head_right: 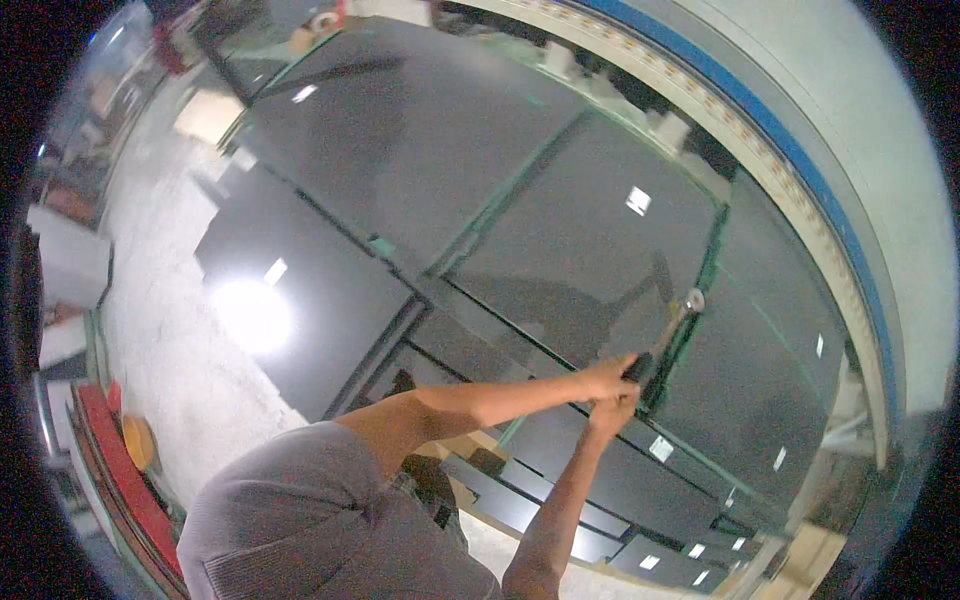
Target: The person hammers a large white board on a CNC machine and then moves to hammer several dark green boards stacked on a table.
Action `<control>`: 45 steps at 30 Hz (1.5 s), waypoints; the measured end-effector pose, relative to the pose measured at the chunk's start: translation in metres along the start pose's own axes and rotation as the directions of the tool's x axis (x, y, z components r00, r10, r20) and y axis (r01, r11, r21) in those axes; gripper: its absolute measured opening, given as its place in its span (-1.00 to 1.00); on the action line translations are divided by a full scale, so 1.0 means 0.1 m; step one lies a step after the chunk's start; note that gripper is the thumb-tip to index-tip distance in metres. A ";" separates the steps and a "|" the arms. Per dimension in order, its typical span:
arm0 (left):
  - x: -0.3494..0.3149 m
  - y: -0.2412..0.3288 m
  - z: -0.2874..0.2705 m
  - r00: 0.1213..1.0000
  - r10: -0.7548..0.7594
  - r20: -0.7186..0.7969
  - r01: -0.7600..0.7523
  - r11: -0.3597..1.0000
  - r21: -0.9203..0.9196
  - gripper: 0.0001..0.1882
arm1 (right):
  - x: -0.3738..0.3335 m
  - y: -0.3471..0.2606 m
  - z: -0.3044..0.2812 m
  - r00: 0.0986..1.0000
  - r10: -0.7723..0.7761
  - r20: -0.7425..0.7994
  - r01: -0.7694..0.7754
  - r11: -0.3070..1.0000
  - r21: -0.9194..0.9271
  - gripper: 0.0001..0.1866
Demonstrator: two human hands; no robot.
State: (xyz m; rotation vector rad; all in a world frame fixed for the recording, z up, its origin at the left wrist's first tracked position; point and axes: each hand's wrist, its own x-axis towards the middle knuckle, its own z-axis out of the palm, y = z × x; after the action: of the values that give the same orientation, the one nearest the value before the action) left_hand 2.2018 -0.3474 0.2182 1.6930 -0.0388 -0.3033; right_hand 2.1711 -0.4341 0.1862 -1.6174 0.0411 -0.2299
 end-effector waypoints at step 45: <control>-5.35 -1.55 -1.16 0.841 -0.528 -0.122 0.278 0.614 -0.738 -0.46 | -4.27 -1.52 1.23 0.295 0.539 0.789 0.518 0.603 -0.607 -0.53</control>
State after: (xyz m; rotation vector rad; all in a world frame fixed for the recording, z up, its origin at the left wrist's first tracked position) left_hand 1.6893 -0.1054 0.1748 0.9340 0.6660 -0.3168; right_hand 1.7570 -0.2324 0.2788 -2.4415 -0.9845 1.0727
